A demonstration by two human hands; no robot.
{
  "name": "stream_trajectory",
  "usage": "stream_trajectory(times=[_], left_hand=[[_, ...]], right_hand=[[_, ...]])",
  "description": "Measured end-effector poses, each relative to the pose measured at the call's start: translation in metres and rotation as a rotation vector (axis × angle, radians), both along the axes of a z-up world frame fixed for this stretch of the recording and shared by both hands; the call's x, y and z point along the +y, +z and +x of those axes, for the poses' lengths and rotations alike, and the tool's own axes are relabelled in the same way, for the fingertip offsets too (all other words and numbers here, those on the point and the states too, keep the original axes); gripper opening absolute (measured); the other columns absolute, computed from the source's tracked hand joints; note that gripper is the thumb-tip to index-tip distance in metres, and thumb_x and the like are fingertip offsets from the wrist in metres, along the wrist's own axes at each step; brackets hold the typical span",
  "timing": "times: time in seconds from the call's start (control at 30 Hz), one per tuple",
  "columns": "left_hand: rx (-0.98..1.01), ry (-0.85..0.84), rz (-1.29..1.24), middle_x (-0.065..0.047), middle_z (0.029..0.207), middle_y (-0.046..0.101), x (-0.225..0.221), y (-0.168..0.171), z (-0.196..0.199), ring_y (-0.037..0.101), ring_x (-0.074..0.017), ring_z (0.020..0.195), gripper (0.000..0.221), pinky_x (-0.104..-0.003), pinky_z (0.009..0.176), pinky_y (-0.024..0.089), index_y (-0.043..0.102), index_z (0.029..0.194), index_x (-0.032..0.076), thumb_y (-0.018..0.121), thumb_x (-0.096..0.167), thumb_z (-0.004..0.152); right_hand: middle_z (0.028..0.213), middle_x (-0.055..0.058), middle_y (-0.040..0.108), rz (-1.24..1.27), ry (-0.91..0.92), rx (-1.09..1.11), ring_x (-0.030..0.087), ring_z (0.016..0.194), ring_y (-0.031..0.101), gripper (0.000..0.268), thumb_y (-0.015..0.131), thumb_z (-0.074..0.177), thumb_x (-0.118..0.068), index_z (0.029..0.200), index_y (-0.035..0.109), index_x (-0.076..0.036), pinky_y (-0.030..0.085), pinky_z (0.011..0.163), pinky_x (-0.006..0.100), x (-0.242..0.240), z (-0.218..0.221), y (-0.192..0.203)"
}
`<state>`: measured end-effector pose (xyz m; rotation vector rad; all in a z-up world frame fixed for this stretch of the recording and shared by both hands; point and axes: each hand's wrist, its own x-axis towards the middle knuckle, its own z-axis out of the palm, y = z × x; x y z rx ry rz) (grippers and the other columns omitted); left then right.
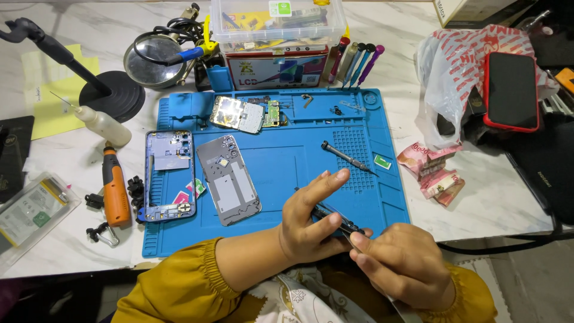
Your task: Repair a smartphone by prying internal components and applying adhesive.
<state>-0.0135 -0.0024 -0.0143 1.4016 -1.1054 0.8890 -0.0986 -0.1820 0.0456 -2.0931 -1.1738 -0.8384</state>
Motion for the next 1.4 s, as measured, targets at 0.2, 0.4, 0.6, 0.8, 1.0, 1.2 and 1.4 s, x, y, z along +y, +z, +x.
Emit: stream_trajectory(times=[0.2, 0.4, 0.6, 0.8, 1.0, 1.2, 1.4], left_hand=[[0.024, -0.032, -0.015, -0.032, 0.149, 0.046, -0.001, 0.003, 0.001, 0.059, -0.0428, 0.139, 0.076, -0.049, 0.122, 0.050, 0.021, 0.163, 0.027, 0.072, 0.032, 0.107], [0.040, -0.015, -0.020, -0.030, 0.151, 0.045, -0.001, 0.005, 0.000, 0.058, -0.0411, 0.140, 0.080, -0.048, 0.122, 0.051, 0.021, 0.163, 0.027, 0.076, 0.032, 0.105], [0.037, -0.038, -0.030, -0.031, 0.152, 0.044, -0.002, 0.004, 0.002, 0.057, -0.0424, 0.142, 0.079, -0.048, 0.125, 0.048, 0.022, 0.163, 0.027, 0.076, 0.030, 0.106], [0.035, -0.008, 0.012, -0.030, 0.154, 0.044, -0.001, 0.005, 0.003, 0.056, -0.0409, 0.144, 0.080, -0.049, 0.123, 0.051, 0.019, 0.164, 0.024, 0.073, 0.037, 0.107], [0.089, -0.004, -0.010, -0.024, 0.158, 0.040, -0.005, -0.002, 0.005, 0.052, -0.0390, 0.147, 0.085, -0.055, 0.119, 0.053, 0.015, 0.167, 0.026, 0.071, 0.044, 0.104], [0.288, -0.064, -0.057, -0.025, 0.159, 0.038, -0.007, 0.002, 0.004, 0.055, -0.0360, 0.145, 0.113, -0.053, 0.123, 0.052, 0.014, 0.166, 0.019, 0.091, 0.033, 0.084], [0.313, -0.049, -0.055, -0.014, 0.132, 0.065, -0.006, 0.009, 0.003, 0.069, -0.0302, 0.125, 0.073, -0.042, 0.109, 0.059, 0.048, 0.138, 0.006, 0.087, 0.036, 0.084]], right_hand=[[0.115, 0.017, 0.069, -0.179, -0.037, -0.175, 0.014, 0.065, 0.070, 0.012, 0.074, 0.092, -0.001, 0.099, 0.066, -0.007, 0.054, 0.056, 0.028, 0.010, 0.007, 0.019], [0.111, 0.021, 0.070, -0.273, -0.007, -0.269, 0.013, 0.065, 0.069, 0.009, 0.072, 0.092, -0.002, 0.094, 0.065, -0.009, 0.054, 0.055, 0.026, 0.014, 0.010, 0.028], [0.111, 0.020, 0.070, -0.311, 0.000, -0.313, 0.012, 0.066, 0.069, 0.010, 0.073, 0.093, -0.003, 0.094, 0.065, -0.009, 0.056, 0.057, 0.024, 0.014, 0.014, 0.030], [0.111, 0.022, 0.071, -0.134, -0.034, -0.116, 0.023, 0.076, 0.078, 0.014, 0.073, 0.091, -0.002, 0.102, 0.064, -0.002, 0.061, 0.062, 0.034, 0.003, 0.005, 0.015], [0.107, 0.023, 0.073, -0.009, -0.161, -0.049, 0.027, 0.075, 0.074, 0.014, 0.067, 0.091, -0.010, 0.102, 0.061, -0.004, 0.059, 0.065, 0.037, 0.007, -0.002, 0.013], [0.084, 0.014, 0.070, 0.172, -0.348, -0.004, 0.022, 0.067, 0.065, 0.015, 0.072, 0.088, -0.002, 0.102, 0.065, -0.003, 0.054, 0.063, 0.032, 0.017, -0.006, 0.012], [0.087, 0.015, 0.072, 0.285, -0.349, -0.055, 0.017, 0.063, 0.065, 0.023, 0.074, 0.088, 0.004, 0.104, 0.059, -0.004, 0.054, 0.059, 0.031, 0.020, -0.005, -0.009]])
